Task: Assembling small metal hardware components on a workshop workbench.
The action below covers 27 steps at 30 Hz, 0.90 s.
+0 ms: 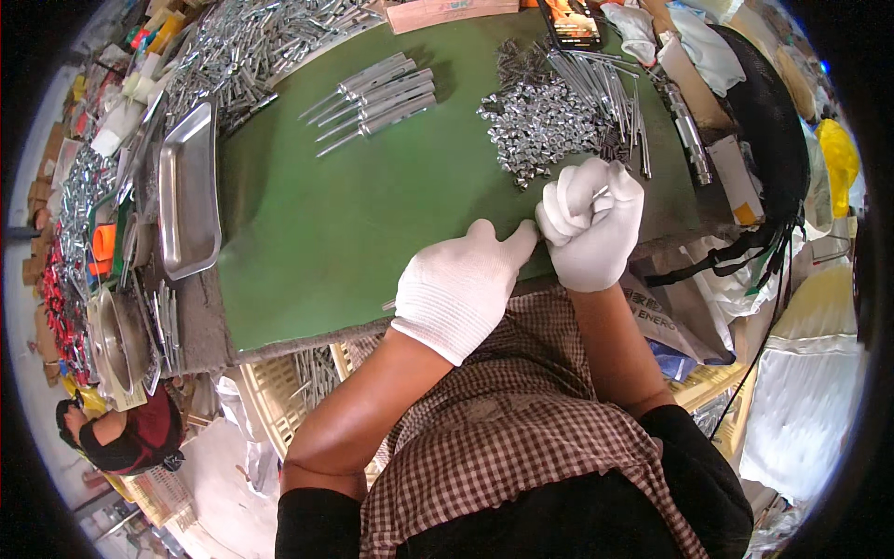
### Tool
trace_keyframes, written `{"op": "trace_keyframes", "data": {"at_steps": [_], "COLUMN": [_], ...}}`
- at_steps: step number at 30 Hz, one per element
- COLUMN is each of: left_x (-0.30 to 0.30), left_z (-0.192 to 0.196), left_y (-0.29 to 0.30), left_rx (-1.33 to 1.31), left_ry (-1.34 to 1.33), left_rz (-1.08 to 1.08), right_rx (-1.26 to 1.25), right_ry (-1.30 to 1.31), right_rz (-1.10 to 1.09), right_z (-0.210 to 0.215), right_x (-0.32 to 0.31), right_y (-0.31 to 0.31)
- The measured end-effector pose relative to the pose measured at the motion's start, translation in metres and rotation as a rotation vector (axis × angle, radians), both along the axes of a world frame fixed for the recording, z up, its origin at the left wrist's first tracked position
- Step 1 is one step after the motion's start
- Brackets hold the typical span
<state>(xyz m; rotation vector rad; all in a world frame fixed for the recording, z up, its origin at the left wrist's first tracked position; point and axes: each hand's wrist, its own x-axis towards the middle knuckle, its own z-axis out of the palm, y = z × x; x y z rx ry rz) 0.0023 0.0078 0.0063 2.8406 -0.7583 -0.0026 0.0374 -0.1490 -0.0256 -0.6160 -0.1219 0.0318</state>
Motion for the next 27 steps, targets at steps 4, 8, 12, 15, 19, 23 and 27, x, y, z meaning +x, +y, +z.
{"op": "trace_keyframes", "data": {"at_steps": [4,8,12,15,19,23,27], "left_x": [0.000,-0.002,-0.001,-0.004,-0.082,-0.147,-0.104], "left_z": [0.000,0.003,-0.017,-0.019,0.009,0.012,0.020], "left_y": [0.001,-0.018,-0.030,-0.003,0.082,0.159,0.141], "left_rx": [-0.024,0.079,0.022,-0.132,-0.006,0.073,-0.011], "left_ry": [-0.065,-0.100,-0.246,-0.335,-0.244,-0.151,-0.290], "left_rz": [-0.047,-0.047,-0.012,-0.017,0.262,0.727,0.486], "right_rx": [-0.331,-0.328,-0.238,-0.049,-0.256,-0.447,-0.537], "right_ry": [-0.055,-0.152,-0.048,0.159,0.163,0.120,-0.029], "right_rz": [-0.167,-0.270,-0.235,-0.239,-0.162,-0.092,-0.101], "right_z": [-0.007,-0.006,-0.008,0.003,-0.006,-0.013,-0.002], "right_x": [-0.012,-0.014,-0.009,-0.005,-0.010,-0.008,-0.009], "right_y": [0.007,0.003,-0.002,0.006,-0.017,-0.015,-0.006]}}
